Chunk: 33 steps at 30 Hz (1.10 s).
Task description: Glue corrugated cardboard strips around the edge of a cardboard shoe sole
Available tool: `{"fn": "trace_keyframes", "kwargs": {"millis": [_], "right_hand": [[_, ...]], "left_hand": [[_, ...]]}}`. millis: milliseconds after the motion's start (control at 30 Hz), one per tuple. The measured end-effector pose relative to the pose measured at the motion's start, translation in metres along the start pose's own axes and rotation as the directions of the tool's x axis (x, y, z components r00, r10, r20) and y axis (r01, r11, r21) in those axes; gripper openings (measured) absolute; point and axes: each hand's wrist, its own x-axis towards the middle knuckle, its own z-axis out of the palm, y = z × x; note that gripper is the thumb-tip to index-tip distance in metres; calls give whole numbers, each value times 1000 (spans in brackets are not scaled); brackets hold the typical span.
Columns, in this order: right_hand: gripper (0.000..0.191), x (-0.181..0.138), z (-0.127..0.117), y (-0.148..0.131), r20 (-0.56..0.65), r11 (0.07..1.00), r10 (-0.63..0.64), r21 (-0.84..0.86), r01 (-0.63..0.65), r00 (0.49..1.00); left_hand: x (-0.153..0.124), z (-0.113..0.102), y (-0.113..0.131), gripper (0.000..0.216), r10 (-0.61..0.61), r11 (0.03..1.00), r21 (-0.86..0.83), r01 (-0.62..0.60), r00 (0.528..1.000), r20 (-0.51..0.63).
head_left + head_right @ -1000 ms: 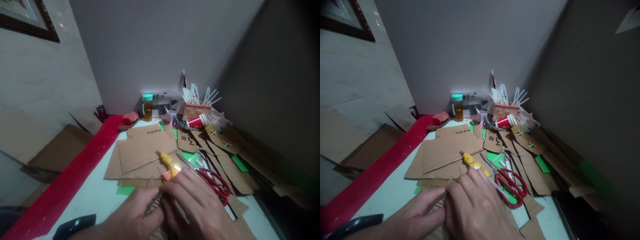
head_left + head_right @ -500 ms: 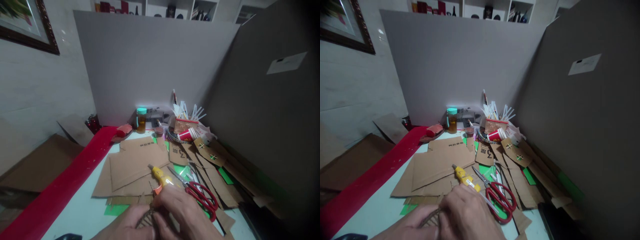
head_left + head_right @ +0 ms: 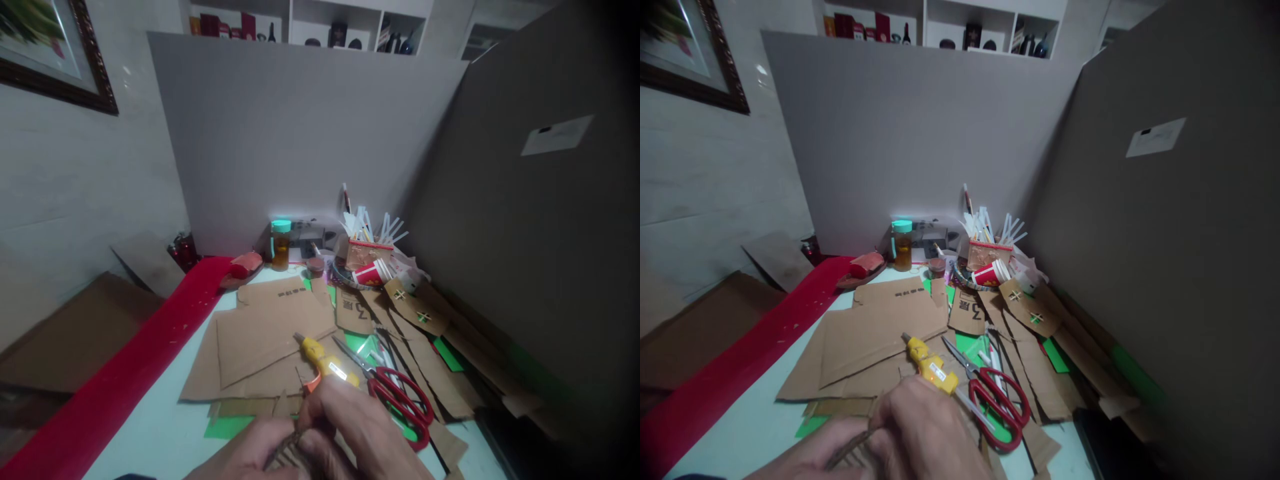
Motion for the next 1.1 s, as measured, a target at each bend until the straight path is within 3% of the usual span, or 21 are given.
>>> {"fn": "trace_keyframes", "kwargs": {"millis": [133,233,367,467,667,833,1000,1100], "right_hand": [[10,0,4,-5,-32,1000,1,21,0,1000],[10,1,-3,-12,-67,997,24,69,-19,997],[14,5,-18,-7,-95,989,119,94,-110,988],[20,10,-26,5,-147,975,203,120,-186,968],[17,16,-31,18,-217,947,292,206,-248,932],[15,15,-28,26,-277,914,346,316,-255,896],[23,14,-24,24,-260,920,322,314,-236,910],[22,13,-24,21,-281,947,284,232,-222,917]], "left_hand": [[2,-2,-9,61,24,997,72,-20,998,-55],[-2,2,-11,62,167,984,70,-162,983,-74],[-1,4,-11,67,328,919,-203,-337,941,-79],[5,2,-12,55,360,850,-407,-336,933,-17],[9,-2,-10,53,393,836,-425,-347,919,23],[6,3,-9,54,386,767,-570,-293,921,45],[9,7,-12,57,386,815,-442,-374,920,-68],[10,8,-13,66,390,835,-416,-360,921,-13]]}}
